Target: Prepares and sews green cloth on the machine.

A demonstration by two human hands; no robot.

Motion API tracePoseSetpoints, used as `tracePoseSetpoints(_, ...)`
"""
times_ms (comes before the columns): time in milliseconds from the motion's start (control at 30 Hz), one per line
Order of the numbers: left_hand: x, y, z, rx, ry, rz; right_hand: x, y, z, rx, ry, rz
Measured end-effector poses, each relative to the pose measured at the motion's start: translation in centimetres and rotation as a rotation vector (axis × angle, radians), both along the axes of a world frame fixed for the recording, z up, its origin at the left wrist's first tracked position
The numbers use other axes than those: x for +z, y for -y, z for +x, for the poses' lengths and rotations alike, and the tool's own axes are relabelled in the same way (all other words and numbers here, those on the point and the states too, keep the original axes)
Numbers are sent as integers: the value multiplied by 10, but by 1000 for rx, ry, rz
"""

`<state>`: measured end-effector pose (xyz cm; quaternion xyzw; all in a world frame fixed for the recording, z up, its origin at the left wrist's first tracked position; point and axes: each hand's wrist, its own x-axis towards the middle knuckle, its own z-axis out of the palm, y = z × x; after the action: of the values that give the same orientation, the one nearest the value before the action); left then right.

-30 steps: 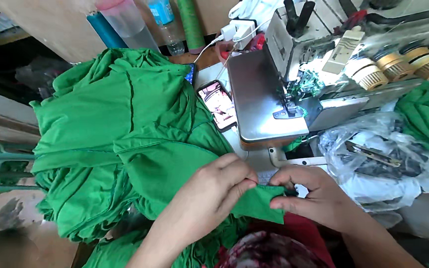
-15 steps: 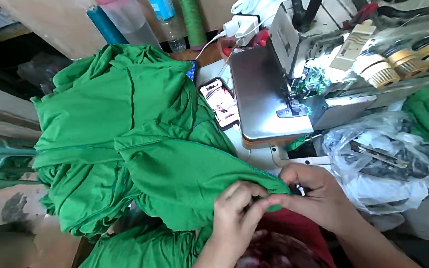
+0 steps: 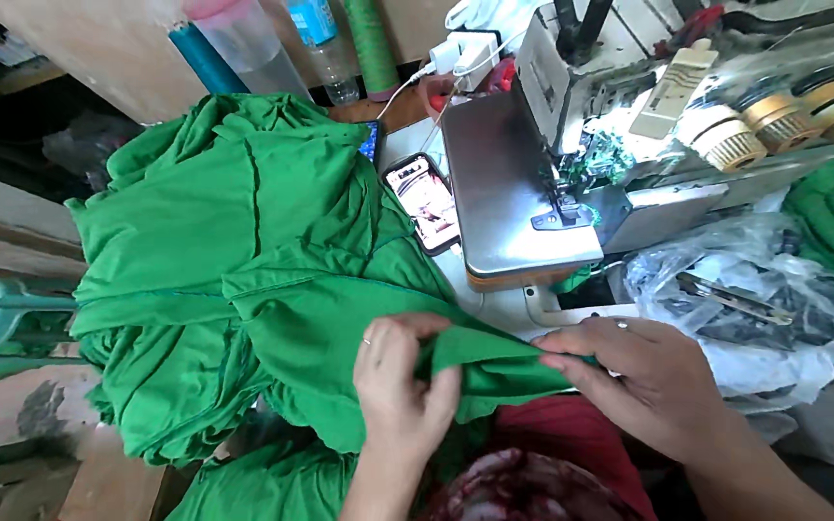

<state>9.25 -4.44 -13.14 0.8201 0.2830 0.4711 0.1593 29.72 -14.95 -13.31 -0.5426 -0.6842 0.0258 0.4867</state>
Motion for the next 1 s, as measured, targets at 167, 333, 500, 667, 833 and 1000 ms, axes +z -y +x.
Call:
tracePoseSetpoints(167,23,-6,23,-249,186,-271,0,-1,12,-23,-278,11)
tracePoseSetpoints(333,52,-27,67,-321,38,-175,-6,-5,22,10,-621,-14)
tracePoseSetpoints(500,58,-54,108,-136,-499,-192,-22,-8,25,16,-757,-60)
tracePoseSetpoints(667,78,-74,149,-76,-778,-346,-11,-20,33,-157,-787,-168)
tracePoseSetpoints(833,66,-74,146,-83,-635,-241,-8,-26,36,-208,-814,-202)
tracePoseSetpoints(1000,45,-60,103,-330,-442,-82,-13,-23,45,-177,-803,-177)
